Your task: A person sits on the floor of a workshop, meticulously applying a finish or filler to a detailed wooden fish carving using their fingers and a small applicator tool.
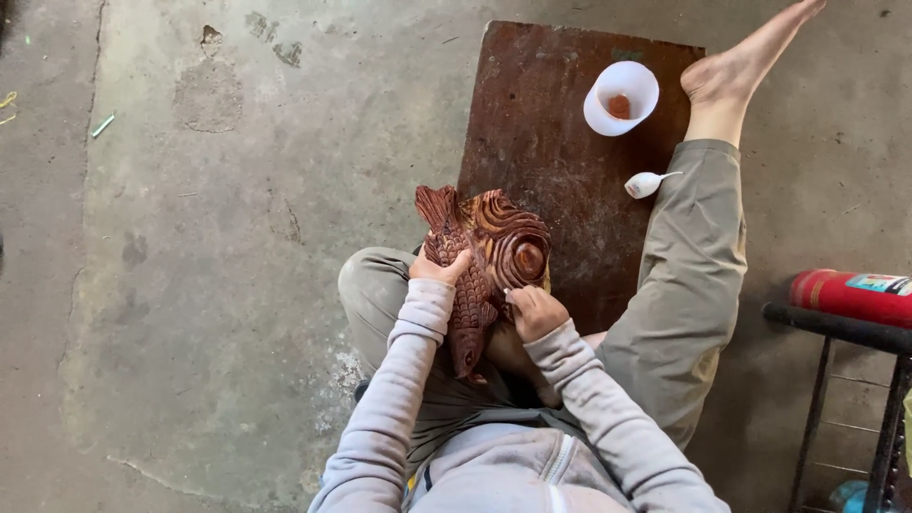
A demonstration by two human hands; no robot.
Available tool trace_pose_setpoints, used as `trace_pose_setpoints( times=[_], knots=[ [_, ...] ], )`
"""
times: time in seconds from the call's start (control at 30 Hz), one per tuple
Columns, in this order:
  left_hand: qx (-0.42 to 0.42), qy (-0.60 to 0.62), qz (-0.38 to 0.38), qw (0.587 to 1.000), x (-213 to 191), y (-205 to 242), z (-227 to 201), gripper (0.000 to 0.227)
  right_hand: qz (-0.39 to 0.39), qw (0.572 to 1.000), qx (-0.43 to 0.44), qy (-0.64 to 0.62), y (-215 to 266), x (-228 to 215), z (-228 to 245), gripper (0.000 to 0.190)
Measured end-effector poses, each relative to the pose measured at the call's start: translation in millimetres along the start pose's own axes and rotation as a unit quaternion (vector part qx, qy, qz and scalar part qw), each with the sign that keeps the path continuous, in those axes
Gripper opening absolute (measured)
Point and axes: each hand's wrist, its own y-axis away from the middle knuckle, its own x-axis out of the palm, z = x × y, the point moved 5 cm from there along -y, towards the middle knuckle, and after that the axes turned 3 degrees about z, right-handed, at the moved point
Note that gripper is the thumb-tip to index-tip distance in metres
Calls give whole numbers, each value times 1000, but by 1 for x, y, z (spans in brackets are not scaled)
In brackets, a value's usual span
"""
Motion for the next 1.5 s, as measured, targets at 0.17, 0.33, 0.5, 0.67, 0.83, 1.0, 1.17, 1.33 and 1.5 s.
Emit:
trace_pose_setpoints(
  times=[0.17, 0.33, 0.5, 0.67, 0.83, 1.0, 1.17, 1.33, 1.5],
  knots=[
    [-18, 11, 10, 1000, -3, 2, 0, 99, 9, 1000, 3, 12, 42, 5, -13, 9],
    [5, 23, -2, 1000, -2, 6, -5, 98, 6, 999, 43, -10, 51, 24, -21, 8],
    [12, 22, -8, 1000, -5, 7, -2, 94, -25, 996, 72, -49, 27, 30, -16, 10],
    [-5, 28, -8, 1000, -7, 10, -9, 94, -2, 987, 149, -63, 95, 10, -26, 8],
    [-26, 25, -6, 999, -7, 12, -11, 90, 32, 935, 324, -142, 122, 5, -48, 9],
    [-29, 21, 0, 999, -9, 11, -11, 92, 51, 911, 387, -133, 98, 42, -55, 15],
    [-10, 30, -17, 999, -7, 8, -5, 91, 72, 903, 406, -122, 133, 28, -39, 15],
    [2, 26, -20, 999, -10, 18, -15, 93, 35, 926, 354, -125, 71, -9, -16, 10],
    [-34, 43, -11, 998, -14, 16, -15, 89, -5, 994, 113, -5, 49, 0, -2, 12]
  ],
)
